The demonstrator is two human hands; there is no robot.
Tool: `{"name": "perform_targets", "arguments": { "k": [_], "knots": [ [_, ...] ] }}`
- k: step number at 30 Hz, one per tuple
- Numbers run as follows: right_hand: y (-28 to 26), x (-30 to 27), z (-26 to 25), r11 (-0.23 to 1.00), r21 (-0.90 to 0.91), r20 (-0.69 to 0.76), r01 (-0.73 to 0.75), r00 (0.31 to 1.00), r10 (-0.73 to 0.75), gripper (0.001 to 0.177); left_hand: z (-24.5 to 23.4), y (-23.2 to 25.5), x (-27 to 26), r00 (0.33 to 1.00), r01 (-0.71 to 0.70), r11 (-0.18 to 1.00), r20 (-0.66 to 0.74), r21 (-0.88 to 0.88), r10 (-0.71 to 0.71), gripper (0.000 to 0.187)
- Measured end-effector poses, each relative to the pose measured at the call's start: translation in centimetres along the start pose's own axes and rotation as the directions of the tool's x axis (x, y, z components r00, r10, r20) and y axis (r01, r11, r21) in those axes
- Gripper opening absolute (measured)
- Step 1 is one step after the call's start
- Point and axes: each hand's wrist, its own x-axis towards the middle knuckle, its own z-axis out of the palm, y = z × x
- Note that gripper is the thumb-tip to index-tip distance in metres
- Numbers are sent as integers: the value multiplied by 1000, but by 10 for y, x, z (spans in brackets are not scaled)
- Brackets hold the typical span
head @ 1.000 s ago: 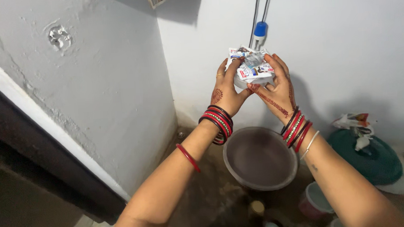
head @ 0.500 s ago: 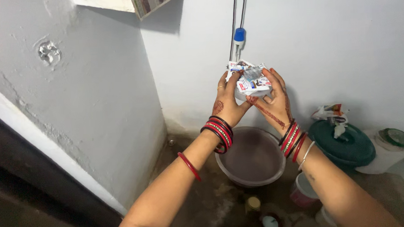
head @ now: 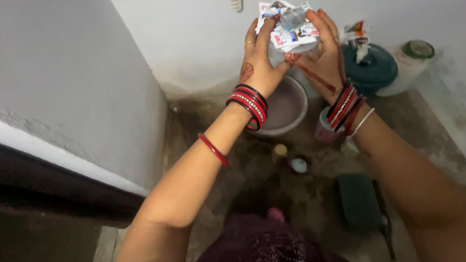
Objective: The person removes various toiletries and small boxes from a wall-mounted shelf and places them into a bucket on the floor. They handle items one by one, including bottles, a basket, and boxes, moving them from the shelf to the bucket.
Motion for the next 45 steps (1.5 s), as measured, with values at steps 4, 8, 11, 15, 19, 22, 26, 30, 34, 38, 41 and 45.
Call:
{"name": "perform_targets", "arguments": {
  "k": [4, 8, 11, 15, 19, 22, 26, 30, 34, 38, 41, 45],
  "knots": [
    [-20, -30, -16, 996, -25, -10, -82, 997, 81, 85, 14, 11, -15, 999, 24, 998, 39, -50, -22, 86],
    [-31, -40, -26, 993, -101, -36, -68, 997, 64, 85, 26, 19, -22, 999, -2, 998, 50, -65, 5, 86],
    [-36, -47, -32, 992, -106, -42, -68, 997, 64, 84, 33, 22, -26, 998, 8, 997, 57, -83, -3, 88],
    [-33, -48, -42, 994, -91, -23, -61, 998, 59, 84, 44, 24, -28, 999, 0, 997, 45, -82, 4, 90],
    [-25, -53, -60, 998, -24, 6, -61, 998, 62, 85, 63, 26, -33, 1000, -11, 998, 19, -67, 12, 89],
    [-19, -63, -76, 995, 29, 39, -93, 995, 92, 86, 85, 29, -42, 1000, 23, 998, 2, -51, -23, 88],
    [-11, -75, -111, 990, 88, 101, -114, 989, 105, 87, 122, 40, -55, 997, 73, 997, -33, -40, -74, 89],
    [-2, -88, -155, 974, 141, 187, -176, 971, 149, 87, 162, 54, -70, 991, 109, 994, -70, -8, -110, 90],
    [9, -104, -196, 948, 217, 265, -232, 949, 172, 83, 200, 67, -91, 984, 154, 988, -100, 26, -150, 90],
    [20, -124, -231, 930, 165, 289, -329, 918, 273, 78, 238, 77, -112, 978, 176, 983, -126, 51, -169, 90],
    [30, -140, -251, 914, 153, 292, -375, 901, 321, 69, 260, 81, -128, 969, 217, 974, -139, 63, -207, 89],
    [48, -158, -264, 832, 263, 257, -488, 867, 427, 60, 278, 80, -141, 956, 285, 957, -90, 54, -280, 88]
  ]
}}
